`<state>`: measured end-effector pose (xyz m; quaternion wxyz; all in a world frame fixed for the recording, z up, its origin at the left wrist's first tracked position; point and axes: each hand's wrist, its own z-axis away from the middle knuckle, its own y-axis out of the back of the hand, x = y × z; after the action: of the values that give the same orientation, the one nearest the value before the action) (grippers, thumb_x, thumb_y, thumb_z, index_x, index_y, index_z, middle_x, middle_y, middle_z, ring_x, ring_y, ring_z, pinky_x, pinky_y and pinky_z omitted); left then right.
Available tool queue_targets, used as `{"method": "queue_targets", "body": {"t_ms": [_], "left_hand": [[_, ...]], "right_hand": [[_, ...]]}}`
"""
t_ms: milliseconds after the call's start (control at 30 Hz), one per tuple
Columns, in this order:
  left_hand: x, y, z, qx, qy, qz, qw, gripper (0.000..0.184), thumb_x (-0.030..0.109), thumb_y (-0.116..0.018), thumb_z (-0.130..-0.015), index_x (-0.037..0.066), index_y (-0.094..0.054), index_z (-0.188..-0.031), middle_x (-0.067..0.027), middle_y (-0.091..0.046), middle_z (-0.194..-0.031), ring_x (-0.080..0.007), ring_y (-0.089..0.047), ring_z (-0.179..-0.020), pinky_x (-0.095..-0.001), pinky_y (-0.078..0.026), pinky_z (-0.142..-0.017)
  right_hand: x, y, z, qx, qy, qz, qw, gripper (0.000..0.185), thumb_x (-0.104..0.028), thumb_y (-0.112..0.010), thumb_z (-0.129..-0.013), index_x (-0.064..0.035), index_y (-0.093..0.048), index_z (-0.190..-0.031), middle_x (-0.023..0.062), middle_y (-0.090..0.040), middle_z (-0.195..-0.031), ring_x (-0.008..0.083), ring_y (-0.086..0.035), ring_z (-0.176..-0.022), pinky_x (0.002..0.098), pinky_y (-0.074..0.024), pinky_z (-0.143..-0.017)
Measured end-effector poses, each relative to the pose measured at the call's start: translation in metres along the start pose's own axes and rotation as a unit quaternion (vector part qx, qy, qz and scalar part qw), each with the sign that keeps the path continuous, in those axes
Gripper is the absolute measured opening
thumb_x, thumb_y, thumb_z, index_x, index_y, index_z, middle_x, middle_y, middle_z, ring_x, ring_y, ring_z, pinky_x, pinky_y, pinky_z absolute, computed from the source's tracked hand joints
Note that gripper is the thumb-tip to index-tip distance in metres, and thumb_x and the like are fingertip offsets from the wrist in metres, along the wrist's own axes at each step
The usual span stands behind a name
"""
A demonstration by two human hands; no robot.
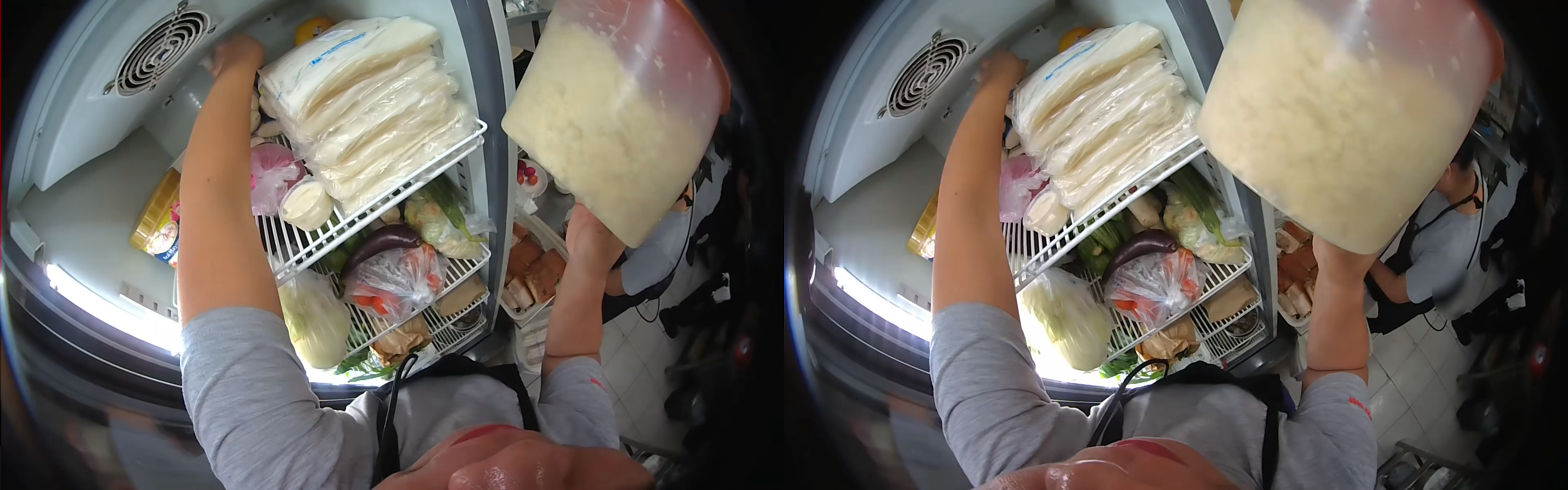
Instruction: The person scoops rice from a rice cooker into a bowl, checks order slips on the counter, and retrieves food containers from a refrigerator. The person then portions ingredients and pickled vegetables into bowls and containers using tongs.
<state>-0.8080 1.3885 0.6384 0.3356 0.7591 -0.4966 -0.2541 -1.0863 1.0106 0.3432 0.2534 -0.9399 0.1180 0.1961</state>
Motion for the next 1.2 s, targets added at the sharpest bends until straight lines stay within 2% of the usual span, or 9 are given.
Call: {"method": "queue_targets", "body": {"t_ms": [67,200,300,400,700,900,1033,1133,1200], "left_hand": [[0.006,0.035,0.034,-0.129,-0.013,0.091,0.987,0.045,0.016,-0.052,-0.069,0.010,-0.049,-0.113,-0.0095,-0.047,-0.118,-0.0250,-0.045,-0.106,-0.0347,-0.036,-0.086],[-0.024,0.047,0.042,-0.421,-0.123,0.275,0.856,0.061,0.010,-0.050,-0.062,0.011,-0.039,-0.122,-0.0116,-0.043,-0.121,-0.0257,-0.042,-0.108,-0.0322,-0.036,-0.087],[-0.022,0.072,0.081,-0.316,-0.252,0.026,0.914,0.066,0.009,-0.053,-0.061,0.014,-0.036,-0.124,-0.0118,-0.042,-0.121,-0.0277,-0.044,-0.106,-0.0347,-0.037,-0.086],[-0.017,0.079,0.085,-0.256,-0.240,-0.112,0.930,0.065,0.009,-0.056,-0.062,0.017,-0.036,-0.124,-0.0116,-0.042,-0.122,-0.0279,-0.044,-0.108,-0.0350,-0.037,-0.088],[-0.042,0.023,0.045,-0.076,-0.300,-0.005,0.951,0.056,0.021,-0.056,-0.070,0.004,-0.039,-0.120,-0.0164,-0.045,-0.118,-0.0298,-0.045,-0.107,-0.0341,-0.037,-0.089],[-0.039,0.165,0.139,-0.186,-0.220,-0.077,0.955,0.062,0.044,-0.058,-0.065,0.000,-0.051,-0.108,-0.0169,-0.048,-0.114,-0.0268,-0.046,-0.106,-0.0313,-0.035,-0.089],[-0.092,0.190,0.180,-0.140,-0.201,-0.014,0.969,0.063,0.046,-0.056,-0.068,0.004,-0.047,-0.114,-0.0153,-0.045,-0.118,-0.0258,-0.045,-0.107,-0.0304,-0.035,-0.089],[-0.108,0.210,0.217,-0.215,-0.099,-0.048,0.970,0.059,0.043,-0.053,-0.071,0.003,-0.046,-0.114,-0.0184,-0.050,-0.111,-0.0259,-0.054,-0.095,-0.0308,-0.042,-0.081],[-0.140,0.177,0.219,-0.168,-0.031,0.019,0.985,0.069,0.041,-0.062,-0.065,0.006,-0.040,-0.120,-0.0186,-0.046,-0.116,-0.0295,-0.049,-0.102,-0.0346,-0.039,-0.084]], "right_hand": [[-0.003,-0.004,0.000,0.012,-0.030,-0.120,0.992,0.055,-0.011,-0.061,-0.074,-0.0075,-0.033,-0.121,0.0038,-0.038,-0.122,0.0196,-0.037,-0.112,0.0371,-0.0309,-0.094],[-0.004,-0.013,0.000,0.005,-0.030,-0.150,0.988,0.055,-0.010,-0.061,-0.074,-0.0068,-0.033,-0.121,0.0037,-0.038,-0.122,0.0196,-0.037,-0.113,0.0371,-0.0299,-0.095],[-0.006,-0.018,0.000,-0.010,-0.028,-0.183,0.983,0.054,-0.009,-0.060,-0.075,-0.0064,-0.033,-0.122,0.0037,-0.038,-0.122,0.0195,-0.037,-0.113,0.0371,-0.0300,-0.095],[-0.008,-0.019,0.000,-0.029,-0.041,-0.191,0.980,0.053,-0.010,-0.058,-0.076,-0.0062,-0.032,-0.122,0.0040,-0.036,-0.123,0.0193,-0.036,-0.113,0.0368,-0.0302,-0.094],[-0.004,-0.012,0.000,-0.002,-0.046,-0.057,0.997,0.056,-0.025,-0.057,-0.078,-0.0079,-0.028,-0.124,0.0068,-0.033,-0.125,0.0233,-0.037,-0.113,0.0401,-0.0362,-0.090],[-0.010,-0.022,-0.013,0.011,-0.044,-0.145,0.988,0.065,-0.032,-0.059,-0.075,-0.0054,-0.027,-0.124,0.0108,-0.035,-0.124,0.0301,-0.045,-0.105,0.0474,-0.0445,-0.080],[-0.025,-0.045,-0.023,-0.049,-0.034,-0.192,0.980,0.068,-0.035,-0.061,-0.073,-0.0042,-0.029,-0.124,0.0127,-0.035,-0.125,0.0310,-0.043,-0.108,0.0477,-0.0426,-0.083],[-0.032,-0.055,-0.026,-0.079,-0.047,-0.225,0.970,0.068,-0.035,-0.062,-0.072,-0.0045,-0.029,-0.124,0.0128,-0.035,-0.125,0.0315,-0.043,-0.108,0.0477,-0.0420,-0.085],[-0.036,-0.061,-0.026,-0.078,-0.054,-0.244,0.965,0.068,-0.035,-0.061,-0.072,-0.0049,-0.030,-0.124,0.0126,-0.035,-0.125,0.0316,-0.043,-0.108,0.0476,-0.0419,-0.085]]}}
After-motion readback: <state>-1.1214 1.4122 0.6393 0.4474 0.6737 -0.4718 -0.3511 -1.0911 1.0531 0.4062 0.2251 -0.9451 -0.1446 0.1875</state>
